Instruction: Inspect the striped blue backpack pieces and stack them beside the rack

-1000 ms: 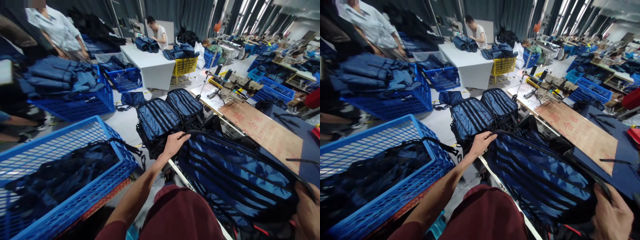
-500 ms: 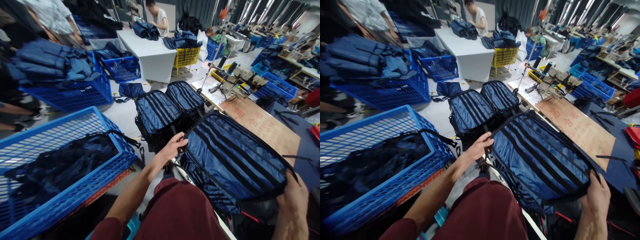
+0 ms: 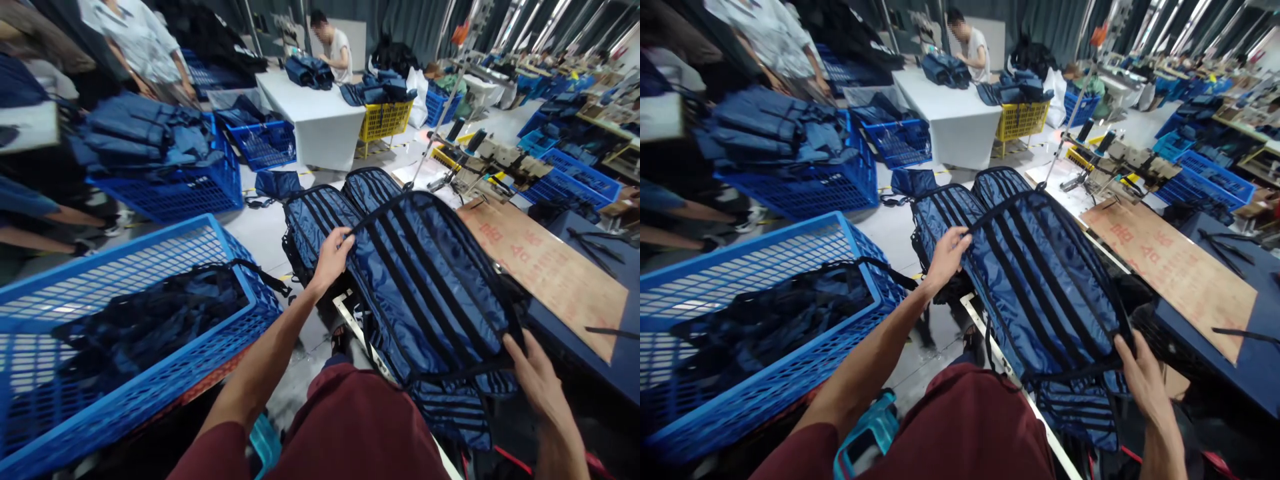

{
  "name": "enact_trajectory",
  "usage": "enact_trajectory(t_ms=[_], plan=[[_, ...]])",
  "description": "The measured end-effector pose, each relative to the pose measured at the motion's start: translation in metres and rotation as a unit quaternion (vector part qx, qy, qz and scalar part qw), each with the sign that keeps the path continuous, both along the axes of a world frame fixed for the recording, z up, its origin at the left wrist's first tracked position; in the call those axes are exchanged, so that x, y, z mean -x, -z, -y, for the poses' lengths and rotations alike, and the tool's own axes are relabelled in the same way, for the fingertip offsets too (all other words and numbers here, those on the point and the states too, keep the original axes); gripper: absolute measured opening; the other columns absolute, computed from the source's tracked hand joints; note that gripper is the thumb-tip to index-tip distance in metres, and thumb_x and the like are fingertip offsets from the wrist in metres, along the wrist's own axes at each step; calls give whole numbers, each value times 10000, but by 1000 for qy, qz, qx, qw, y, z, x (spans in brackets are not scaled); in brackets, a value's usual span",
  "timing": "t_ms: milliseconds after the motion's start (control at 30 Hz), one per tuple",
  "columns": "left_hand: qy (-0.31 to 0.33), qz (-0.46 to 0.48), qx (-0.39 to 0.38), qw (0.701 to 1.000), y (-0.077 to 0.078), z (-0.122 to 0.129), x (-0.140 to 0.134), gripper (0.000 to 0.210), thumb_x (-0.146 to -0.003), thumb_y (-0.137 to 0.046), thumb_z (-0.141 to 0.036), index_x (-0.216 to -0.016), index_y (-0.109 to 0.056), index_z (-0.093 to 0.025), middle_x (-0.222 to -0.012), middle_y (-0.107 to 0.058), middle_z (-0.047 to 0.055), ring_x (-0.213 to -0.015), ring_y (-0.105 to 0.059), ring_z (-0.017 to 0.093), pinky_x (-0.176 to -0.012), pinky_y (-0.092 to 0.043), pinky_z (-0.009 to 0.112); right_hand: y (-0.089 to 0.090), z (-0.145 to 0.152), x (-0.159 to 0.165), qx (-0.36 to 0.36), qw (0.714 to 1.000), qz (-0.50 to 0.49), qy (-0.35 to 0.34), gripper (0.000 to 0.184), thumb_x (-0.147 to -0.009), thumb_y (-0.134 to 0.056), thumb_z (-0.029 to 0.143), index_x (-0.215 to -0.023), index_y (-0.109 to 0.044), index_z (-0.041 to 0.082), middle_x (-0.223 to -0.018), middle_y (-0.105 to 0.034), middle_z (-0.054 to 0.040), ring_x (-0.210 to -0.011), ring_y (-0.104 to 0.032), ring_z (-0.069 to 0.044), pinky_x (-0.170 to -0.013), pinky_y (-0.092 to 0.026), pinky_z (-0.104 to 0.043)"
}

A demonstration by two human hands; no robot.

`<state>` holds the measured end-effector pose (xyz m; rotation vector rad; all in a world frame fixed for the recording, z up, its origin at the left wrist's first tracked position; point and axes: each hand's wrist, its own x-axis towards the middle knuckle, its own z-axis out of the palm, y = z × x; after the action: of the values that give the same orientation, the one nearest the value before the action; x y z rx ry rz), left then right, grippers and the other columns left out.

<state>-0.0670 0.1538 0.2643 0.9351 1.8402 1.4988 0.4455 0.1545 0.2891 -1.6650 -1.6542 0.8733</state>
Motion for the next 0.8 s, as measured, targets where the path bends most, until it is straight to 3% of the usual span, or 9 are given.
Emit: enact_trajectory(t_ms=[100, 200, 300, 467, 567, 700, 800], plan=[[-2, 111, 71, 991, 31, 19, 4, 366, -883, -792, -434, -1155, -732, -196, -815, -624, -2, -494, -429, 88, -430, -292, 225, 19, -3, 9, 56, 997, -27, -38, 671, -878, -739, 793, -1237, -797, 230, -1215, -799, -81, -1202, -730, -333, -1014, -612, -331], [-31, 100, 82, 991, 58, 29, 12, 284, -802, -804, -423, -947, -713, -197, -679, -523, -49, -453, -378, 89, -416, -244, 217, 33, -11, 26, 67, 995, -46, -63, 723, -845, -745, 839, -1238, -794, 234, -1276, -794, -87, -1277, -708, -350, -1078, -598, -358], [-77, 69, 62, 993, 69, 25, 32, 268, -781, -774, -429, -921, -717, -207, -652, -493, -58, -495, -405, 109, -471, -280, 229, 36, -22, 48, 70, 992, -66, -81, 741, -860, -735, 849, -1276, -779, 236, -1330, -783, -99, -1329, -688, -361, -1141, -567, -402], [-130, -2, 4, 992, 65, 7, 76, 273, -792, -753, -425, -967, -794, -219, -767, -632, -4, -707, -550, 169, -635, -383, 262, 33, -45, 94, 80, 987, -83, -110, 711, -909, -726, 816, -1333, -760, 246, -1368, -769, -108, -1313, -699, -361, -1134, -572, -438], [-149, -33, -17, 988, 58, -2, 101, 271, -825, -737, -442, -983, -820, -239, -687, -569, -26, -678, -519, 176, -650, -366, 282, 34, -65, 125, 60, 989, -83, -104, 703, -914, -723, 812, -1328, -767, 246, -1361, -770, -100, -1334, -686, -362, -1170, -545, -457], [-164, -61, -46, 983, 39, -23, 138, 298, -861, -731, -455, -1045, -825, -240, -657, -491, -44, -652, -473, 170, -650, -346, 298, 26, -102, 168, 12, 992, -94, -87, 693, -904, -741, 793, -1313, -776, 234, -1322, -782, -91, -1318, -690, -354, -1152, -557, -456], [-169, -70, -62, 981, 19, -47, 185, 359, -868, -753, -449, -1138, -810, -218, -682, -482, -45, -669, -462, 166, -666, -362, 310, 17, -131, 208, -16, 988, -121, -92, 669, -916, -758, 763, -1297, -780, 213, -1277, -793, -97, -1262, -709, -339, -1135, -563, -457]])
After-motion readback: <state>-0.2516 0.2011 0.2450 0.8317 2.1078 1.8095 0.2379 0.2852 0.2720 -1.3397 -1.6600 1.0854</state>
